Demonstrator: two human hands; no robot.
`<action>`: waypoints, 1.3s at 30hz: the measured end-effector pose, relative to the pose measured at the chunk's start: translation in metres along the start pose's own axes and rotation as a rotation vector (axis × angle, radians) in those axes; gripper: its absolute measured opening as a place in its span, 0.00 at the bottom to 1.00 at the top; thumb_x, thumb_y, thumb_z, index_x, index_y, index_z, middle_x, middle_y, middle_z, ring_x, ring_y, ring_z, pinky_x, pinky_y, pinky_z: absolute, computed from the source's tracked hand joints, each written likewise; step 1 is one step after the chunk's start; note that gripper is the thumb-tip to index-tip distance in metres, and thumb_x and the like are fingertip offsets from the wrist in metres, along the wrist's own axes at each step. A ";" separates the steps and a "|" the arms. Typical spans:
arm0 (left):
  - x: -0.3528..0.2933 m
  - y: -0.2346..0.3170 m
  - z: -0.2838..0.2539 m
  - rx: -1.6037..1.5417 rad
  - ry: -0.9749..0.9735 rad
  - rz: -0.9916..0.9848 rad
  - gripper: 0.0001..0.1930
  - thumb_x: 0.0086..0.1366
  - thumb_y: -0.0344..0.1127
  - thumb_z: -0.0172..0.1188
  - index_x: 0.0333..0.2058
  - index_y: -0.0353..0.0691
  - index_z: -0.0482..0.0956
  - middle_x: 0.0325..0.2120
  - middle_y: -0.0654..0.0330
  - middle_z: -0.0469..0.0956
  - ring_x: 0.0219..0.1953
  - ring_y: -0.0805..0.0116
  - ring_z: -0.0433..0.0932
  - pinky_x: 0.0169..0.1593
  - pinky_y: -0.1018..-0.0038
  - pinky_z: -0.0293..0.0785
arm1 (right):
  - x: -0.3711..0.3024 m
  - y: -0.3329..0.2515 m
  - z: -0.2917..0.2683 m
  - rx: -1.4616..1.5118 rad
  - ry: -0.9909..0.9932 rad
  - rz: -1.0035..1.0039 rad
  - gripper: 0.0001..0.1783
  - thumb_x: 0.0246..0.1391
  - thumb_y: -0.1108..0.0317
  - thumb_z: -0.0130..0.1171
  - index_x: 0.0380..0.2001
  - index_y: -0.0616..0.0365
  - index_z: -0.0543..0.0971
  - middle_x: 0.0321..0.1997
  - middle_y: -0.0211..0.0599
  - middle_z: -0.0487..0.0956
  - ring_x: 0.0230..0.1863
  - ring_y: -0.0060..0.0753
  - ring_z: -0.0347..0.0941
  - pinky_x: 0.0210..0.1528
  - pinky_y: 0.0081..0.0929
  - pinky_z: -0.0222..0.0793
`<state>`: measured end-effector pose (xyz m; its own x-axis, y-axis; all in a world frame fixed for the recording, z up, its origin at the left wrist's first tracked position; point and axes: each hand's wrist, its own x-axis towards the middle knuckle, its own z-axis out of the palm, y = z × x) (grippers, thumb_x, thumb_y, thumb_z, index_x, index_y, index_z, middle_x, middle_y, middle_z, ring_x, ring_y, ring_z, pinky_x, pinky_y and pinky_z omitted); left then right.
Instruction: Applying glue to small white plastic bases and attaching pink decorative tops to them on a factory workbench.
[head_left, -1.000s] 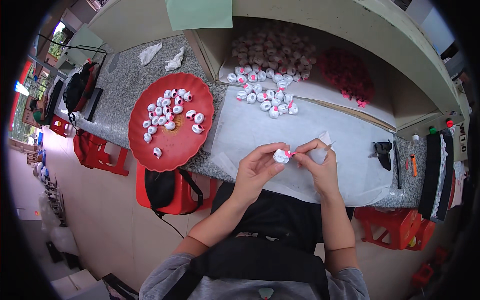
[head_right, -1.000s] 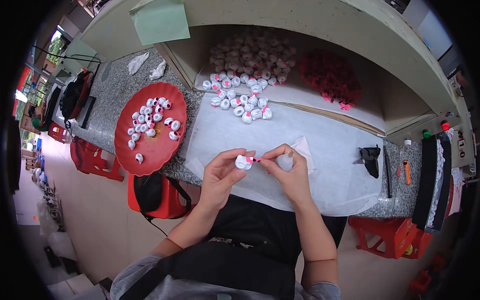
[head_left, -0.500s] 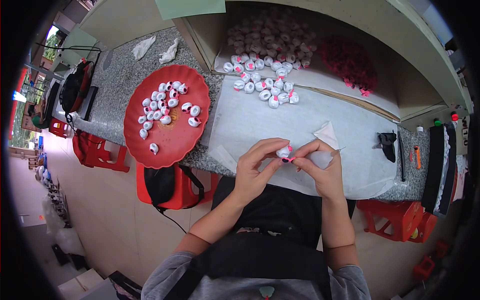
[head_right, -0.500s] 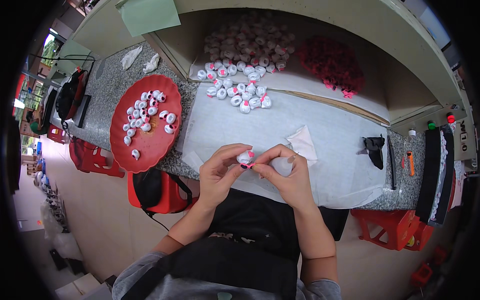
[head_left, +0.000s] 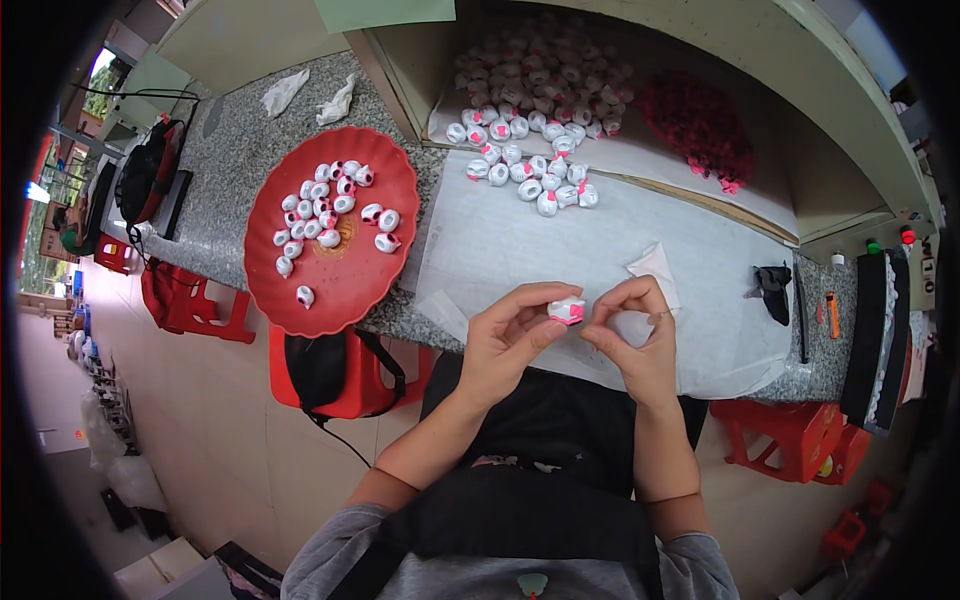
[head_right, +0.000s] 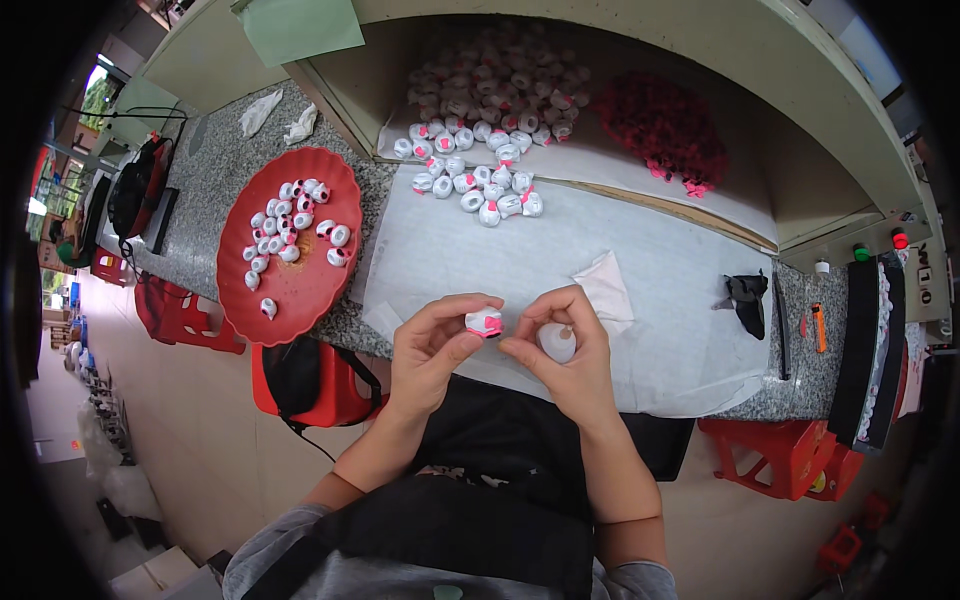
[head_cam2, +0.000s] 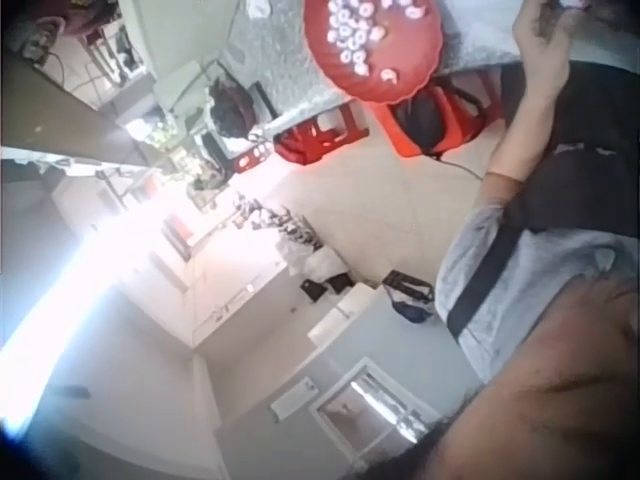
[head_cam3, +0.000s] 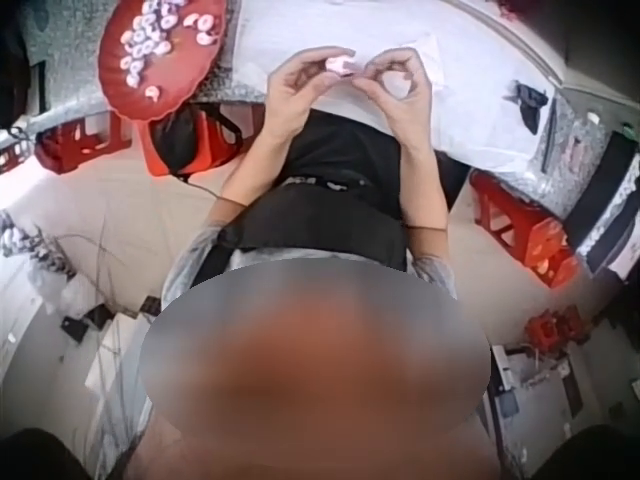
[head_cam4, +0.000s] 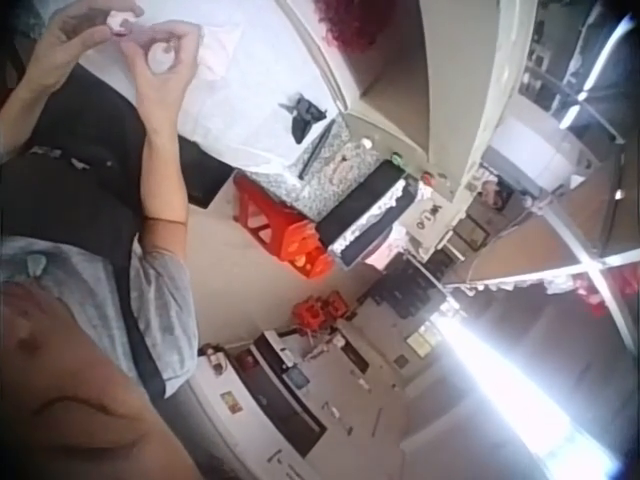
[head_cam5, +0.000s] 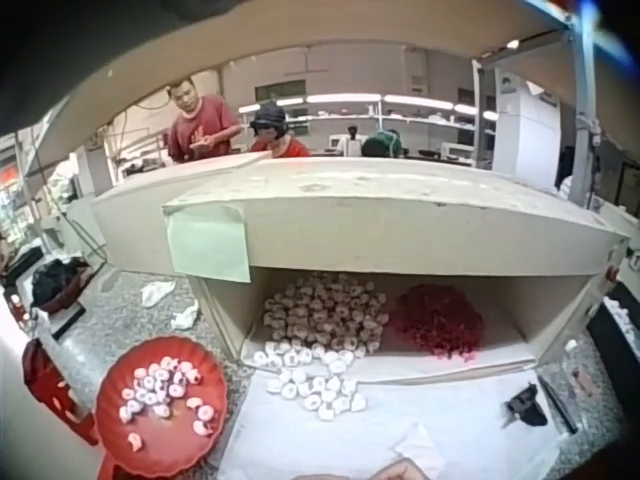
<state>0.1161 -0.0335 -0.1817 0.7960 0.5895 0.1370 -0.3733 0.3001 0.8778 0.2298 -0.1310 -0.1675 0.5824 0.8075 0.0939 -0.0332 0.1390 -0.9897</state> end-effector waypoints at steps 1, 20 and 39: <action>0.000 0.000 -0.001 -0.001 -0.001 0.001 0.15 0.52 0.24 0.52 0.40 0.30 0.66 0.39 0.50 0.68 0.43 0.67 0.67 0.47 0.74 0.61 | 0.000 0.000 0.000 0.059 -0.035 0.002 0.18 0.35 0.79 0.57 0.34 0.63 0.68 0.21 0.32 0.69 0.21 0.18 0.64 0.22 0.14 0.61; 0.002 -0.014 -0.007 -0.056 -0.150 0.034 0.11 0.51 0.22 0.52 0.36 0.33 0.71 0.37 0.55 0.71 0.43 0.67 0.67 0.52 0.69 0.56 | -0.002 0.006 0.001 0.229 -0.123 0.131 0.18 0.33 0.78 0.60 0.33 0.68 0.71 0.27 0.40 0.73 0.24 0.24 0.70 0.23 0.18 0.68; -0.012 -0.001 -0.008 0.025 -0.205 0.005 0.10 0.50 0.25 0.54 0.34 0.36 0.73 0.31 0.58 0.72 0.37 0.71 0.66 0.42 0.76 0.61 | -0.022 -0.002 0.010 0.377 -0.108 0.159 0.14 0.33 0.82 0.58 0.31 0.68 0.72 0.22 0.41 0.73 0.20 0.26 0.70 0.24 0.18 0.67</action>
<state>0.1029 -0.0352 -0.1884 0.8753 0.4254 0.2300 -0.3681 0.2774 0.8874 0.2092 -0.1430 -0.1667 0.4578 0.8887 -0.0263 -0.4220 0.1912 -0.8862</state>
